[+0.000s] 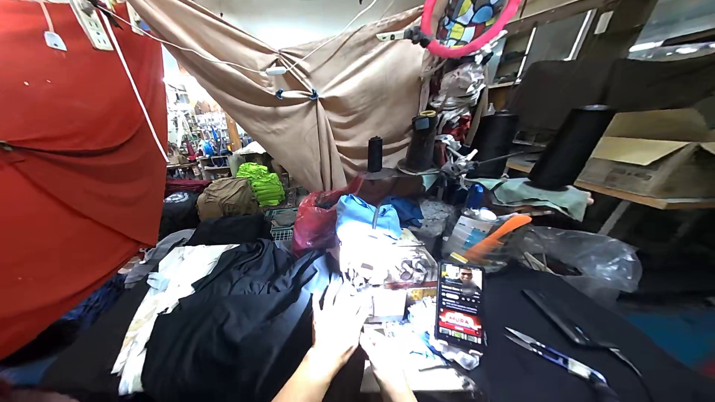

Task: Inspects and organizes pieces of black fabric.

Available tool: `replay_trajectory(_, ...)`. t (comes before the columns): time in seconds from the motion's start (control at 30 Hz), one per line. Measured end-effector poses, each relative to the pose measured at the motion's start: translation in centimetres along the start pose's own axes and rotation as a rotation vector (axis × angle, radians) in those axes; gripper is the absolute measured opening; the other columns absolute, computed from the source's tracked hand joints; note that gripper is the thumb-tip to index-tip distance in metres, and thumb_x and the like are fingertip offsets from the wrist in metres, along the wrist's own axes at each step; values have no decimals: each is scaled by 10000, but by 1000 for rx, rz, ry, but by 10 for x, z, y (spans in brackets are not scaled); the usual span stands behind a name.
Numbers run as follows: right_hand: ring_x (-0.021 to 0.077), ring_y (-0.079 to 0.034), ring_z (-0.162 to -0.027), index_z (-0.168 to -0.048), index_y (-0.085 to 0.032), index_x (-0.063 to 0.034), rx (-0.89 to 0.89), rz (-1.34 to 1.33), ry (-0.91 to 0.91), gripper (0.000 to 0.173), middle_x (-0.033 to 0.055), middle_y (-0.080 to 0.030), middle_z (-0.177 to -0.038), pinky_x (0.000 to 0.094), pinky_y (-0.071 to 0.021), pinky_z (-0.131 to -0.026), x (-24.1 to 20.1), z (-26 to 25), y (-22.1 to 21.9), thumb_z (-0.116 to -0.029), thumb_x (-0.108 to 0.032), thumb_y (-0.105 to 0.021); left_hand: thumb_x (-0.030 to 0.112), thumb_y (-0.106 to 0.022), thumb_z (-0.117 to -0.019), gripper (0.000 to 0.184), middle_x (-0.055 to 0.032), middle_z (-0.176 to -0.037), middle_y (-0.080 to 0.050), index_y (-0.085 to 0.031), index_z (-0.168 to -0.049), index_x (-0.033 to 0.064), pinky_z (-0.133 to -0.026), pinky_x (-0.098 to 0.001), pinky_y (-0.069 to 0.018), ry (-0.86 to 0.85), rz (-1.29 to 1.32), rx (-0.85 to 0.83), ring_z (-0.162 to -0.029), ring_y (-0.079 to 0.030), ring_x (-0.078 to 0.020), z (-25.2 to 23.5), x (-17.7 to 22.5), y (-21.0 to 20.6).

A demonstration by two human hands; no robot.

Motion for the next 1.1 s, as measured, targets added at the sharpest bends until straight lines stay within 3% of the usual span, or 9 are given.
replay_trajectory(0.1, 140, -656, -788, -926, -732, 26, -190, 55, -15, 263, 90, -695, -816, 378, -551, -793, 50, 49, -8, -954, -232, -686, 421, -484, -1048, 354, -64, -1458, -601, -722, -1291, 322, -1143, -764, -202, -13, 229, 25, -1432, -465, -350, 27, -9, 12)
replay_trajectory(0.27, 172, -667, -773, -902, -716, -26, -357, 188, -167, 327, 74, -693, -798, 426, -547, -772, 136, 99, -2, -969, -342, -661, 291, -531, -1056, 279, -20, -1199, -728, -783, -1023, 178, -1072, -383, -480, 81, 592, 202, -1197, -628, -156, 174, -51, 24)
replay_trajectory(0.43, 212, -672, -841, -961, -742, -8, -310, 327, -227, 330, 117, -713, -867, 441, -533, -831, 137, 101, 25, -944, -337, -714, 107, -614, -968, 207, -162, -1105, -741, -782, -1008, -8, -989, -434, -545, 634, 445, 25, -1080, -694, -291, 332, -145, 9)
replay_trajectory(0.53, 208, -612, -783, -878, -689, 9, -291, 342, -233, 366, 111, -650, -799, 429, -501, -768, 130, 103, 34, -900, -350, -758, 182, -705, -949, 655, -390, -1428, -473, -435, -1436, -162, -1083, -585, -437, 1070, 479, -4, -1303, -510, -500, 378, -224, 3)
replay_trajectory(0.6, 182, -589, -765, -862, -674, 1, -286, 313, -212, 365, 88, -630, -781, 403, -486, -744, 124, 104, 36, -871, -349, -778, 83, -788, -830, 1077, -290, -1651, -177, -62, -1619, -21, -1228, -496, -277, 1264, 659, 120, -1518, -260, -382, 383, -264, -8)
replay_trajectory(0.67, 150, -610, -788, -901, -683, -21, -307, 261, -177, 329, 66, -649, -815, 373, -508, -761, 119, 105, 35, -865, -333, -779, -43, -746, -787, 1130, -233, -1677, -133, 7, -1627, 33, -1240, -434, -257, 1317, 777, 210, -1539, -222, -303, 374, -284, -20)
replay_trajectory(0.8, 239, -641, -958, -986, -749, -26, -357, 302, -130, 358, 120, -706, -942, 442, -492, -916, 105, 108, 34, -882, -369, -759, -20, -562, -994, 592, -233, -1567, -383, -326, -1537, -30, -1158, -480, -357, 1561, 951, 6, -1418, -404, -316, 356, -255, -43)
replay_trajectory(0.97, 171, -629, -845, -884, -744, -32, -333, 286, -110, 360, 75, -683, -824, 400, -494, -831, 105, 106, 36, -909, -391, -727, 273, -704, -972, 435, -261, -1181, -683, -656, -1207, -90, -1042, -531, -470, 1207, 685, -742, -1150, -648, -344, 347, -200, -47)
replay_trajectory(1.1, 20, -625, -737, -891, -748, -56, -326, 65, -134, 200, -16, -696, -794, 255, -533, -726, 101, 108, 30, -894, -256, -741, 205, -778, -891, 424, -89, -1048, -741, -641, -1193, -59, -944, -410, -572, 1068, 887, -402, -979, -707, -144, 305, -217, 58)
Point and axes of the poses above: each hand's wrist, its own z-axis away from the middle knuckle, its own y-axis out of the back of the hand, x = y × z, the point moved 8 cm from there along -z, towards the middle knuckle
